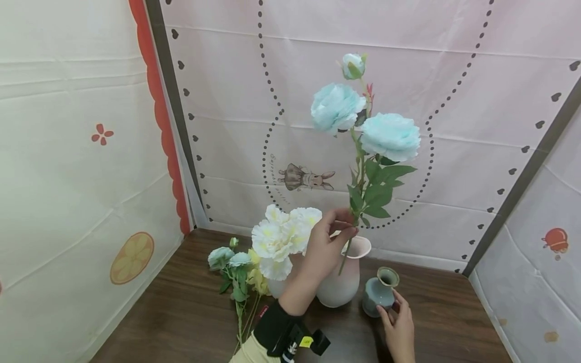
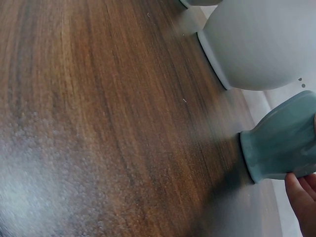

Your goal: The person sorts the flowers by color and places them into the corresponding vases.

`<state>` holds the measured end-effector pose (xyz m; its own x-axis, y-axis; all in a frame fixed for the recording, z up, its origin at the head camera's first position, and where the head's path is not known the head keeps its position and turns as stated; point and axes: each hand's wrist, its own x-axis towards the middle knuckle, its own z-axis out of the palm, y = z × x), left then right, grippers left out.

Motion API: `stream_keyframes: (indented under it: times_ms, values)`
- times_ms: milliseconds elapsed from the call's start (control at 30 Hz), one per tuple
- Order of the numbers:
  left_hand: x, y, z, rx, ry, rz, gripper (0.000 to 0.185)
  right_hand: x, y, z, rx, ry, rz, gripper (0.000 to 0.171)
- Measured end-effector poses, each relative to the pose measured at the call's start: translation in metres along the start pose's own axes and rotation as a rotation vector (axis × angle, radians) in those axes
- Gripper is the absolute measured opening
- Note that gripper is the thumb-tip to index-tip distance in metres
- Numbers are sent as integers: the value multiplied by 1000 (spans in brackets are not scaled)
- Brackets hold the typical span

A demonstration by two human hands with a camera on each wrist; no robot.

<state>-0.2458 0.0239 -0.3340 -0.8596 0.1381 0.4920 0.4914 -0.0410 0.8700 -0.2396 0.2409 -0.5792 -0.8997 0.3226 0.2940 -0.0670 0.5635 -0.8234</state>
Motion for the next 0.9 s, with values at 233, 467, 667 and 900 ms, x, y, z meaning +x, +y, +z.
stream_keyframes:
  times_ms: [233,467,667,900]
  values:
    - [8,-6,10,27,22,6,25,1,1,2,3,9,-12,60]
    - [16,-11,13,65,36,-22,26,1,3,2,4,16,-13,60]
    - [23,-17,11,72,52,-17,28,1,3,2,3,12,1,60]
    - [28,-18,10,48,65,-23,28,1,0,1,7,6,15,60]
